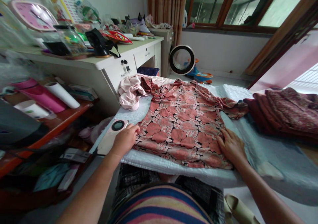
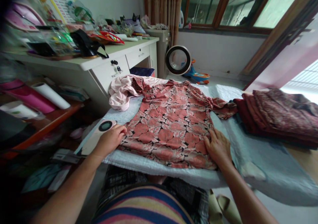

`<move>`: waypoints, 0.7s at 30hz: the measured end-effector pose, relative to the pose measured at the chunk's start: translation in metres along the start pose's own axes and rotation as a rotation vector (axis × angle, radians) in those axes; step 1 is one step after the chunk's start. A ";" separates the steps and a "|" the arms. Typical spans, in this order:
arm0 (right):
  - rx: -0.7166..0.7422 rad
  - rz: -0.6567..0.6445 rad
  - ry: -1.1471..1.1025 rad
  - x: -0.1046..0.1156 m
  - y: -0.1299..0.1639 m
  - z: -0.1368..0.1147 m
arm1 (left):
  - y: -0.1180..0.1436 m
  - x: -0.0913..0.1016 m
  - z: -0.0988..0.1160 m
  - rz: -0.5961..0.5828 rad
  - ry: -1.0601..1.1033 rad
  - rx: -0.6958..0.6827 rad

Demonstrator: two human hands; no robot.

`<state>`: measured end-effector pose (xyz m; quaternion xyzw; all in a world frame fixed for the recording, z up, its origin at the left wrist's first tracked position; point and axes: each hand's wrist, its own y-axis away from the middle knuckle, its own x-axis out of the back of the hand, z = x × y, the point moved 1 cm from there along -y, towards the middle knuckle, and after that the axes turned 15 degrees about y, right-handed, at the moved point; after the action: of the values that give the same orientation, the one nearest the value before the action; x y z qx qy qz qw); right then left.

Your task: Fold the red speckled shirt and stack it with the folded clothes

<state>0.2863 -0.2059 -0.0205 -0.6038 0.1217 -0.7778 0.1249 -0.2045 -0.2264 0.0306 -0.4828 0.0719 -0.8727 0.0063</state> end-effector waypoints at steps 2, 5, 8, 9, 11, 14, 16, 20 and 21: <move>-0.004 -0.007 -0.013 0.000 0.000 0.000 | -0.001 -0.003 0.000 -0.057 -0.064 0.022; -0.015 -0.026 -0.040 0.000 0.000 -0.001 | -0.006 -0.002 -0.001 -0.084 -0.078 0.025; -0.030 -0.061 -0.131 0.001 -0.005 0.003 | -0.012 0.002 -0.006 -0.085 -0.001 0.023; -0.036 -0.082 -0.191 0.002 -0.007 0.006 | -0.013 0.003 -0.008 -0.087 0.043 0.028; -0.044 -0.144 -0.357 0.006 -0.014 0.016 | -0.015 0.004 -0.011 -0.107 0.155 0.050; -0.152 -0.195 -0.607 0.017 -0.022 0.035 | -0.017 0.004 -0.014 -0.159 0.351 0.085; -0.282 -0.149 -0.689 0.027 -0.022 0.048 | -0.017 0.004 -0.014 -0.202 0.478 0.092; -0.446 -0.080 -0.830 0.042 -0.009 0.062 | -0.019 0.005 -0.015 -0.268 0.576 0.118; -0.478 -0.081 -0.883 0.044 -0.004 0.063 | -0.019 0.006 -0.015 -0.260 0.564 0.123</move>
<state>0.3364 -0.2198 0.0361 -0.8912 0.2087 -0.4028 -0.0075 -0.2195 -0.2058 0.0300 -0.2255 -0.0447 -0.9684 -0.0963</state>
